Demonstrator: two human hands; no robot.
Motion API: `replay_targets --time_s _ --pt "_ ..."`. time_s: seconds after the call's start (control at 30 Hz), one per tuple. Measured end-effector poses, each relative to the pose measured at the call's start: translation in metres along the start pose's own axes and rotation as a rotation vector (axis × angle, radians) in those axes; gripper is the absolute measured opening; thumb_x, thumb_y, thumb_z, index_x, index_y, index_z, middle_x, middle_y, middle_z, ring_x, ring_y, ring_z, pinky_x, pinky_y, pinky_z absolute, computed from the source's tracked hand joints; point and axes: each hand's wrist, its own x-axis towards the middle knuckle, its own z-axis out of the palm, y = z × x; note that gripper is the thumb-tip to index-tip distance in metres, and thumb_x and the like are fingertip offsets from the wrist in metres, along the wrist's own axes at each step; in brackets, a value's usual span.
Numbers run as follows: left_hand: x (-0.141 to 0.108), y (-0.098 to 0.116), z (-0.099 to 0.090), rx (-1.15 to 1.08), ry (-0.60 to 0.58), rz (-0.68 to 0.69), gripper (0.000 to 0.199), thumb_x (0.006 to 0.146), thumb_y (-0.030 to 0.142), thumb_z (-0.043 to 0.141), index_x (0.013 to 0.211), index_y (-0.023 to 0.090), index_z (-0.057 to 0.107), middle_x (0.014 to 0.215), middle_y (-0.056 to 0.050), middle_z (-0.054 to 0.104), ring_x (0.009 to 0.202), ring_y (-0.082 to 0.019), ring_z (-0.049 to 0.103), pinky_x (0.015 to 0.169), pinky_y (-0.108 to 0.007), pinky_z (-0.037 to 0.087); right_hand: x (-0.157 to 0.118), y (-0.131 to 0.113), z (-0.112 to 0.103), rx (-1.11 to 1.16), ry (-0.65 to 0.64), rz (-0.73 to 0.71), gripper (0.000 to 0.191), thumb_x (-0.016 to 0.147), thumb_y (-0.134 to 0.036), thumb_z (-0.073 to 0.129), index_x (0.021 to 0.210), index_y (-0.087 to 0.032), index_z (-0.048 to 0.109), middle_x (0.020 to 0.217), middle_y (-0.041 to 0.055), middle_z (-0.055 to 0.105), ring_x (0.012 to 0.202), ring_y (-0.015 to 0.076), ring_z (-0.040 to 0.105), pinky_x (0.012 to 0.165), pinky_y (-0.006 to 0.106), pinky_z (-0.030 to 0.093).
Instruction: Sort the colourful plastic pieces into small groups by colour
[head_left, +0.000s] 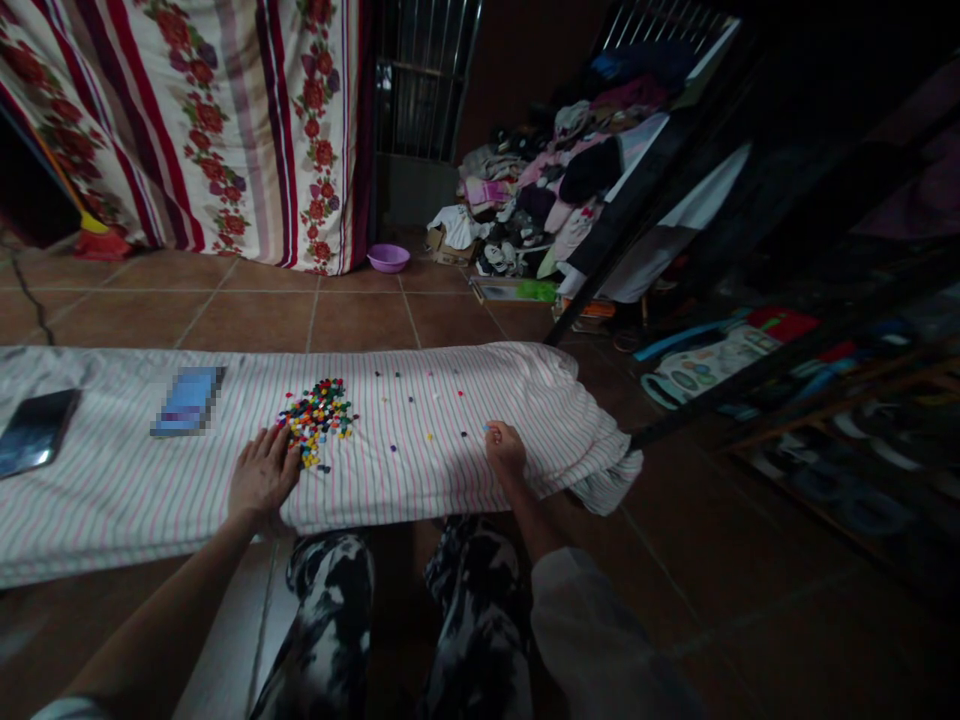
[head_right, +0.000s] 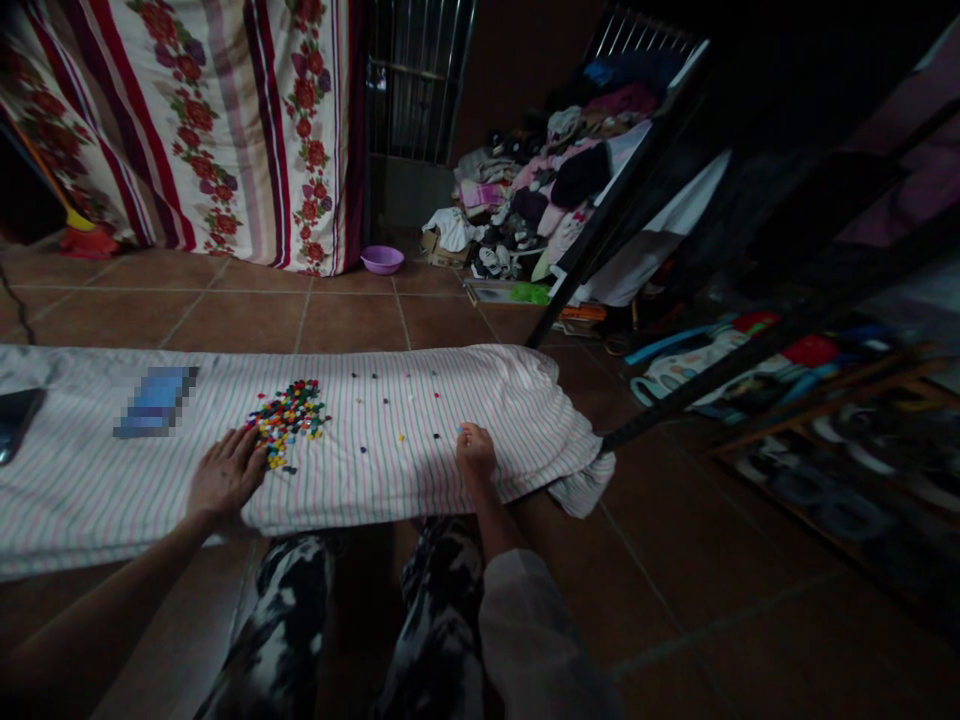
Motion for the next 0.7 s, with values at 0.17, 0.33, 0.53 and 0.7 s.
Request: replay_targets --time_s 0.17,0.33,0.53,0.7 --pt "0.000 0.000 -0.001 -0.007 -0.002 0.007 0.049 0.090 0.036 0.035 0.134 0.021 0.051 0.143 -0.012 0.055 0.141 -0.028 0.039 0.113 -0.050 0.032 0.008 0.003 -0.004 0.069 -0.015 0.068 0.031 0.079 -0.019 0.045 0.092 -0.018 0.072 0.087 0.0064 0.068 0.078 0.0176 0.058 0.074 0.026 0.045" --pt "0.001 0.000 0.000 -0.002 -0.023 -0.026 0.051 0.090 0.036 0.035 0.136 0.020 0.050 0.144 -0.013 0.053 0.141 -0.029 0.039 0.113 -0.051 0.032 0.010 0.006 -0.011 0.110 -0.024 0.108 0.033 0.080 -0.024 0.043 0.095 -0.018 0.072 0.090 0.0079 0.069 0.082 0.0200 0.060 0.076 0.029 0.047" --pt "-0.001 -0.002 0.001 0.031 -0.038 0.005 0.049 0.087 0.033 0.036 0.131 0.020 0.055 0.146 -0.011 0.052 0.143 -0.029 0.034 0.114 -0.052 0.031 -0.010 -0.009 -0.011 0.139 -0.072 -0.098 0.027 0.084 -0.024 0.048 0.096 -0.018 0.072 0.093 0.0088 0.067 0.082 0.0189 0.059 0.081 0.029 0.048" --pt "-0.002 -0.006 0.004 0.144 -0.069 0.083 0.043 0.086 0.029 0.036 0.118 0.018 0.062 0.150 -0.012 0.048 0.145 -0.032 0.030 0.115 -0.053 0.030 -0.011 -0.014 -0.007 0.097 -0.067 -0.134 0.029 0.086 -0.022 0.047 0.101 -0.016 0.071 0.100 0.0096 0.064 0.083 0.0185 0.058 0.086 0.031 0.048"
